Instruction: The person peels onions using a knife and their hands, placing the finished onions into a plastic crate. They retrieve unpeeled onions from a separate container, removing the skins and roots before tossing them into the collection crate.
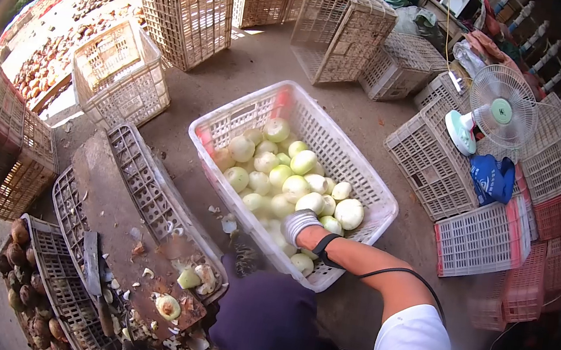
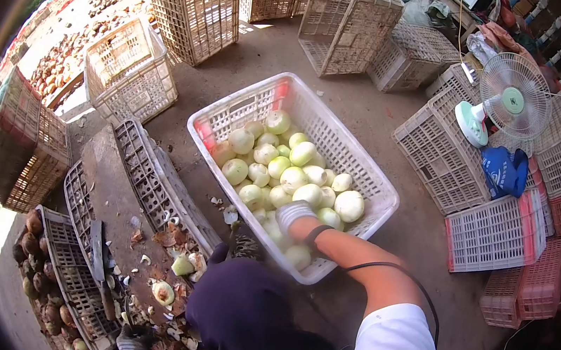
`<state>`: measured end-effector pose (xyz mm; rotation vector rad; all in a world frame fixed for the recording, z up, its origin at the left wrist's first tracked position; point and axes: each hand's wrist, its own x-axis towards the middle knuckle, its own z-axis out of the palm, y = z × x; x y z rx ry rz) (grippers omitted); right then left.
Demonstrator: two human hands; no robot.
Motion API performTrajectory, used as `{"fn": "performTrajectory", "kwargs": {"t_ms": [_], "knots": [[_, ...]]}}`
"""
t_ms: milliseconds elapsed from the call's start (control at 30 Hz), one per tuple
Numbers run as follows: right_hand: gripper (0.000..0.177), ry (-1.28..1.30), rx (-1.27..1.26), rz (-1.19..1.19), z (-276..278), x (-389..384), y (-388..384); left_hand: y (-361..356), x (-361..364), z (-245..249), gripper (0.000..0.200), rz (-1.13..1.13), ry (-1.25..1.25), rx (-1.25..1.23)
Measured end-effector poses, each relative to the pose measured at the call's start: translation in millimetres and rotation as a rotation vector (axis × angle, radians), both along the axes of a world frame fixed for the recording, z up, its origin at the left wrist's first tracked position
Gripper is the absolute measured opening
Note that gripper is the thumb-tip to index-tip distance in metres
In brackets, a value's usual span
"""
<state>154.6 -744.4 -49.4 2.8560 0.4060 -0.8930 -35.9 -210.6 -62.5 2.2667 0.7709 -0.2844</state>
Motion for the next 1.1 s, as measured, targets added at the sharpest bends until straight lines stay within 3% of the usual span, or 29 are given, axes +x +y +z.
{"fn": "performTrajectory", "kwargs": {"t_ms": [267,367,433,533,567,600,733,800,900,967,1033,1100], "knots": [[0.021,-0.191,-0.066,0.049,-10,-7,-30,4,-1,0,0.017,-0.036,-0.01,0.008],[0.023,-0.094,0.044,-0.017,62,-16,-48,9,-2,2,0.017,-0.048,-0.024,0.001],[0.021,0.112,0.388,-0.539,82,-42,-66,14,-5,2,0.017,-0.051,-0.031,0.001],[0.026,0.113,0.946,-1.118,115,-112,-78,15,-2,4,0.017,-0.061,-0.043,0.003],[0.026,0.022,0.894,-1.038,133,-135,-74,11,0,8,0.018,-0.074,-0.052,0.016],[0.028,0.091,0.964,-1.112,133,-157,-75,7,2,12,0.018,-0.084,-0.065,0.031],[0.026,0.359,0.858,-1.372,123,-224,-69,-7,5,33,0.02,-0.172,-0.146,0.16],[0.025,0.335,0.759,-1.368,100,-243,-67,-12,4,47,0.021,-0.245,-0.22,0.282],[0.024,-0.192,0.408,-0.33,57,-257,-84,-14,-2,64,0.023,-0.158,-0.207,0.21],[0.026,-0.125,0.38,-0.47,61,-249,-87,-17,-6,73,0.025,-0.034,-0.181,0.078],[0.023,-0.072,0.457,-0.593,103,-233,-73,-39,-11,104,0.025,0.068,-0.145,0.003],[0.022,0.053,0.572,-0.897,132,-217,-57,-65,-28,121,0.025,-0.078,-0.405,0.188]]}}
